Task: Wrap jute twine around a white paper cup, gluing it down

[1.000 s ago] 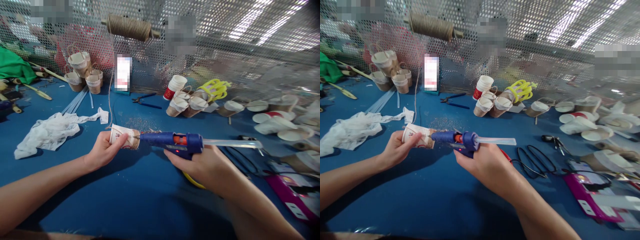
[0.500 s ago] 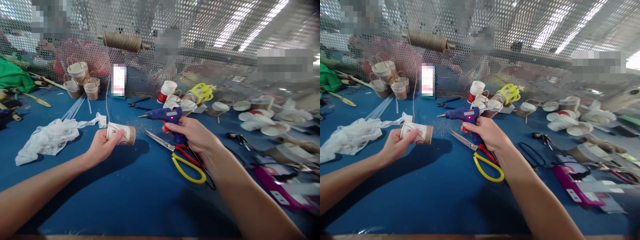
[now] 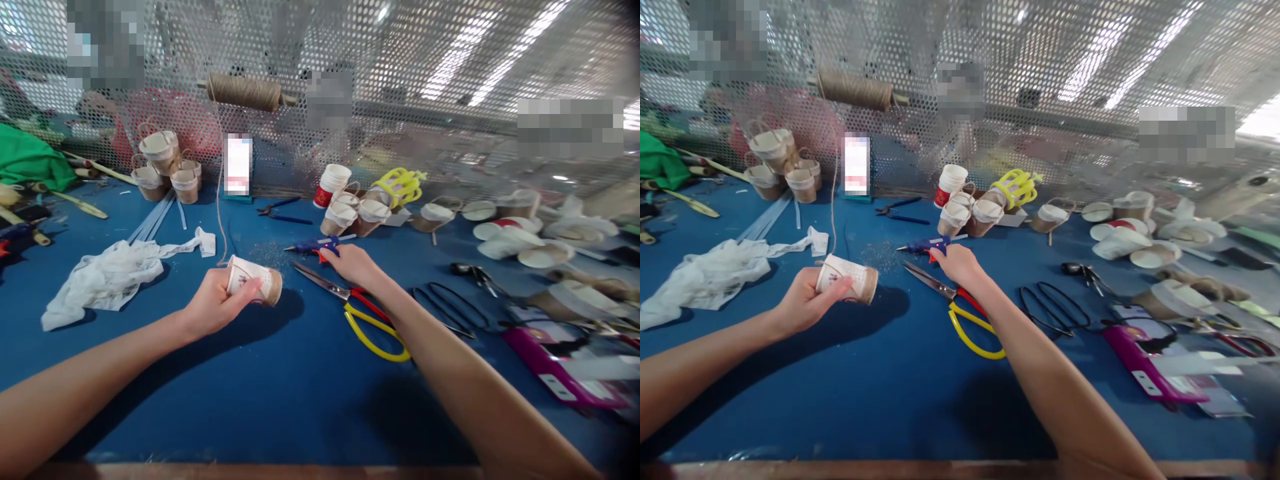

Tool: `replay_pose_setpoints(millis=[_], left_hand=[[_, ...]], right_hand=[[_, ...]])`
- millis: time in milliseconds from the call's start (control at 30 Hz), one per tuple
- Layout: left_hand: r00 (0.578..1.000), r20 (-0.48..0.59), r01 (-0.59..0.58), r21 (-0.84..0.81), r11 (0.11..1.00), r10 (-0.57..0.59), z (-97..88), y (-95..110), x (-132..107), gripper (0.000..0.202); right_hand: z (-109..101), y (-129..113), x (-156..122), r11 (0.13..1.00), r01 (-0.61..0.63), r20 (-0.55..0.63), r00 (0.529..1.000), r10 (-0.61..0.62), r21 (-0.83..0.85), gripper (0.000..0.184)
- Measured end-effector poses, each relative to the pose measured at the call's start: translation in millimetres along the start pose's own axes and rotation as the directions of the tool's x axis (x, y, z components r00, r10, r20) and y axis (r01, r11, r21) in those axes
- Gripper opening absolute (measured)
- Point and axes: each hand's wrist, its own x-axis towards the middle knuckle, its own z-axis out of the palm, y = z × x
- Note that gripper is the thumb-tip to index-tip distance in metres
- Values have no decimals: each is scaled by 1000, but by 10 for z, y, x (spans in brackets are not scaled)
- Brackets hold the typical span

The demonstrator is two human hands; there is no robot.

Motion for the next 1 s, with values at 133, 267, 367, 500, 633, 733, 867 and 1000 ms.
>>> replay_pose_setpoints(millis=[133, 267, 367, 500, 633, 733, 867, 1000], left_hand=[[988, 54, -151, 90, 984, 146, 26, 19, -20, 35], [948, 173, -290, 119, 950, 267, 55, 55, -35, 31], [932, 242, -299, 94, 950, 270, 63, 81, -47, 27], [924, 275, -277, 7, 961, 265, 66, 90, -59, 25], [939, 319, -142, 7, 990, 132, 67, 75, -71, 32], [953, 297, 94, -80, 992, -66, 56, 81, -66, 32], [924, 228, 371, -342, 863, -307, 31, 95, -34, 29], [892, 220, 449, -524, 724, -394, 33, 76, -13, 30]], right_hand=[[-100, -192, -192, 984, 161, -65, 984, -167, -78, 18], [-173, -600, -515, 803, 576, -3, 813, -583, 154, 22], [-172, -868, -670, 595, 736, 49, 615, -787, 322, 26], [-149, -1009, -700, 612, 731, 227, 569, -791, 301, 23], [-138, -1008, -699, 601, 707, 253, 546, -799, 373, 8], [-131, -999, -730, 582, 683, 106, 604, -790, 440, 3], [-139, -969, -762, 620, 571, -62, 760, -647, 538, 5], [-156, -901, -758, 607, 486, -115, 830, -545, 628, 8]])
